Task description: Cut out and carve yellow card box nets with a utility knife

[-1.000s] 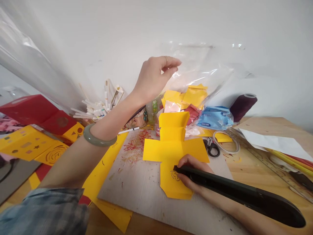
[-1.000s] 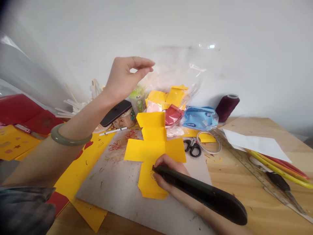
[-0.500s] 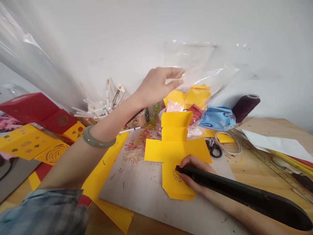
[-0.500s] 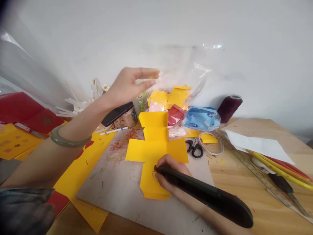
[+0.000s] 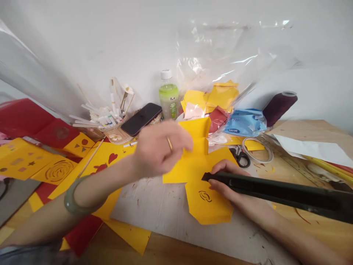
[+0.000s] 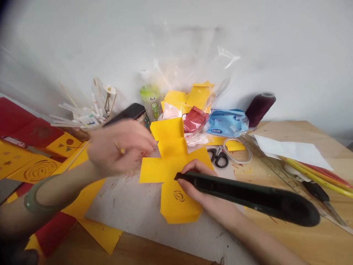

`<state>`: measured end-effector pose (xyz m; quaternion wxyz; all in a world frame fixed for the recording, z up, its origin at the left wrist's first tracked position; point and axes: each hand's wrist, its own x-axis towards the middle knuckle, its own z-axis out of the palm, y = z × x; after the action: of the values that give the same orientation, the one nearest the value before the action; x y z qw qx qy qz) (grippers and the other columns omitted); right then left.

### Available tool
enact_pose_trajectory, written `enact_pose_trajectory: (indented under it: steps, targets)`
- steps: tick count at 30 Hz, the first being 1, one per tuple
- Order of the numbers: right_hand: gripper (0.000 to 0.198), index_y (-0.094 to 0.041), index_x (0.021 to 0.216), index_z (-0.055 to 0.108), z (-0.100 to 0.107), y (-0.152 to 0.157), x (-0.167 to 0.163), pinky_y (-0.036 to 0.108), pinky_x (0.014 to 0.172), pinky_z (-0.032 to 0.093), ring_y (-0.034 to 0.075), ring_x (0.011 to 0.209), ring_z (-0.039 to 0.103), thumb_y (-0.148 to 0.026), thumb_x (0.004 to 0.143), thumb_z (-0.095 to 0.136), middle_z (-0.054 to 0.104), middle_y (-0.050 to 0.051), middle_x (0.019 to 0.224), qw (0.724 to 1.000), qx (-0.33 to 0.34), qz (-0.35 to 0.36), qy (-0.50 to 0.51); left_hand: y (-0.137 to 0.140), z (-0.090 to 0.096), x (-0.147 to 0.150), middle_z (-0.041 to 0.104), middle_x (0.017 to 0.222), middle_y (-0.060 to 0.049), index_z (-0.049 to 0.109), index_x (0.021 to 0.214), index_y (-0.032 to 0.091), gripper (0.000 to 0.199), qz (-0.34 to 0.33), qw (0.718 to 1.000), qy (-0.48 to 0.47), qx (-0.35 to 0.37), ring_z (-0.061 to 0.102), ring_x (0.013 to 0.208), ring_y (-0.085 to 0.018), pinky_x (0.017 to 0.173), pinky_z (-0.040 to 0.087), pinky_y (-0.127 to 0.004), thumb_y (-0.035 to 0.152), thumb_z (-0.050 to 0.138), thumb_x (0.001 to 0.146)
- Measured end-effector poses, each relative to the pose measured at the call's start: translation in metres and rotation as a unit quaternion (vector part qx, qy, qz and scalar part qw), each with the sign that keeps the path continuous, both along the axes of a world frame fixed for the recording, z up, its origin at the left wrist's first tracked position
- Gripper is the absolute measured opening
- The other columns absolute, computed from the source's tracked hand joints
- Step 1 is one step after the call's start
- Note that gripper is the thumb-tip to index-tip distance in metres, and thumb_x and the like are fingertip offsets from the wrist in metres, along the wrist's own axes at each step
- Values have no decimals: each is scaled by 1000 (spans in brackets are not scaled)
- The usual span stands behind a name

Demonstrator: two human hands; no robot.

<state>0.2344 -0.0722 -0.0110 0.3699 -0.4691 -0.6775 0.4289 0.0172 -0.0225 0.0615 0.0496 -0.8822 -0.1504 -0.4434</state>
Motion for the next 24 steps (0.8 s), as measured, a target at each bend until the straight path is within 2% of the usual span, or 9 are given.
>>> enact_pose_trajectory:
  steps: [3,5,8,11,13,17,24]
  targets:
    - [15,-23,79,54,1,-1,-1,25,65,49,15,72,61,-37,81,61,62,-1,77,1000,2,-30,8,-20,-38,-8,70,74,-4,59,77,16,19,-54,994,87,-36,67,72,-14,67,56,-25,3,45,81]
    - [14,-23,80,54,1,-1,-4,26,66,50,16,73,62,-36,81,61,63,-1,78,999,-1,-37,18,-33,-59,-12,72,87,-5,63,85,14,20,-41,985,147,-76,68,81,-16,72,57,-26,6,44,84]
    - [14,-24,83,55,-1,0,-6,27,68,51,16,76,63,-34,80,63,65,0,80,999,-2,-34,34,-51,-77,-16,68,111,-8,64,105,17,24,-16,961,253,-109,65,101,-21,84,55,-31,17,44,91]
    - [15,-24,84,56,-4,3,-5,28,70,52,17,77,63,-35,80,64,66,1,83,999,5,-31,33,-60,-83,-19,63,121,-11,65,108,24,25,7,946,299,-128,61,111,-26,87,54,-37,29,45,94]
    - [17,-23,85,57,-3,5,-3,29,71,52,17,79,63,-37,80,65,66,1,84,1000,6,-25,18,-61,-84,-22,62,122,-13,66,107,23,27,4,945,298,-138,60,113,-27,89,53,-38,33,45,95]
    - [20,-24,85,58,4,6,0,28,70,52,18,78,63,-40,77,68,67,1,84,999,10,-17,-34,-55,-82,-29,62,122,-13,69,104,21,27,-28,946,283,-153,59,114,-26,94,50,-38,31,46,95]
    - [15,-25,78,60,25,-5,-4,29,59,53,19,67,64,-40,79,61,67,1,74,991,60,-50,-104,-37,-86,-38,64,120,-7,71,97,20,25,-57,946,253,-196,58,115,-22,97,49,-36,34,50,94]
